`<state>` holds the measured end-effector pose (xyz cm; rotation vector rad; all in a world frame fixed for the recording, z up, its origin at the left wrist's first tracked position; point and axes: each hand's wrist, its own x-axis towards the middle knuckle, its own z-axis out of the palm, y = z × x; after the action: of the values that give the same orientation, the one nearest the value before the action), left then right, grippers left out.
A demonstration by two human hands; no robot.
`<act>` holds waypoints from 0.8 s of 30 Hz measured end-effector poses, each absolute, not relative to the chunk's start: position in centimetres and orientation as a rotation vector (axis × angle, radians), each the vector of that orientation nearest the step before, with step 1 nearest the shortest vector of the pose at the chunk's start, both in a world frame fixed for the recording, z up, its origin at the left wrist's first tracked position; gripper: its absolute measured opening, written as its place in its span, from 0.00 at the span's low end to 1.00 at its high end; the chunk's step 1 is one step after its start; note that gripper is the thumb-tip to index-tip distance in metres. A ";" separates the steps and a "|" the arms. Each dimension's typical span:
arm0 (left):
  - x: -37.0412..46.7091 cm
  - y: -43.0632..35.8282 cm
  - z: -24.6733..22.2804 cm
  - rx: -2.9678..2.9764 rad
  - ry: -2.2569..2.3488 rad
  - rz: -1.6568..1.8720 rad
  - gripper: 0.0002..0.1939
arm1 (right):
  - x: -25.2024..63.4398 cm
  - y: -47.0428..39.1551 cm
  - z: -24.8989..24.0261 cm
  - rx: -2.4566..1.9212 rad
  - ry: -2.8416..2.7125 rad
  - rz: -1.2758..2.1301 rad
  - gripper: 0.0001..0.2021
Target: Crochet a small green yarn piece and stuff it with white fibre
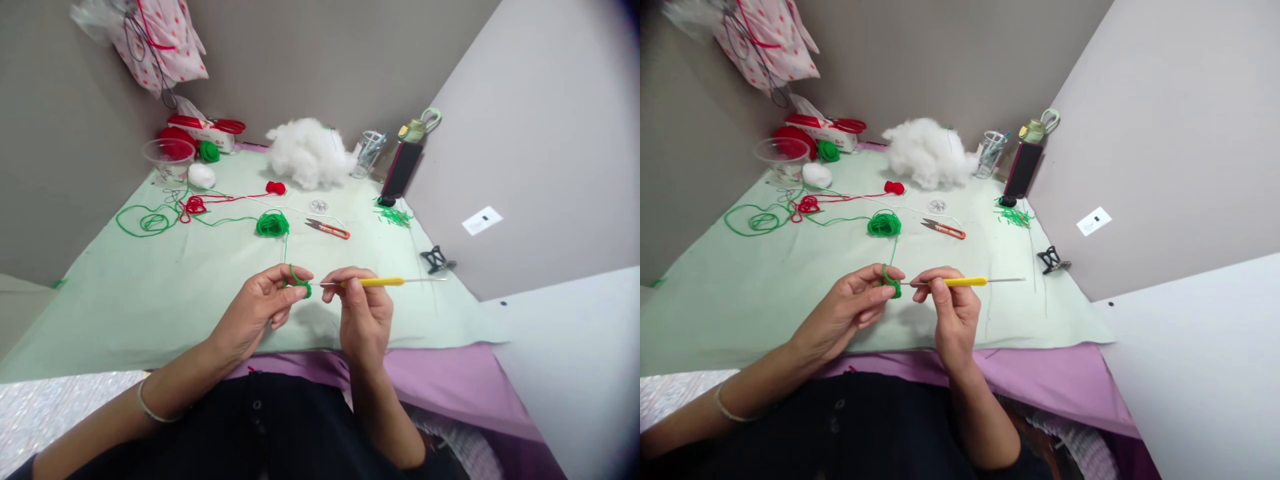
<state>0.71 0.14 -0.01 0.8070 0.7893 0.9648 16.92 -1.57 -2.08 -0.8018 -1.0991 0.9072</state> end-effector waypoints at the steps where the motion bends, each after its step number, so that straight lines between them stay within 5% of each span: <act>1: 0.7 0.1 0.0 0.807 0.790 0.965 0.11 | 16.9 -1.6 -2.1 -0.801 -1.101 0.904 0.09; 24: -0.3 0.5 -0.8 1.210 0.944 0.933 0.12 | 17.9 -2.0 -1.1 -0.878 -1.400 0.791 0.10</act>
<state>-0.29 0.47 -0.76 1.2097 0.9436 0.9327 17.88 -2.01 -1.09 -0.8778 -1.3998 0.7912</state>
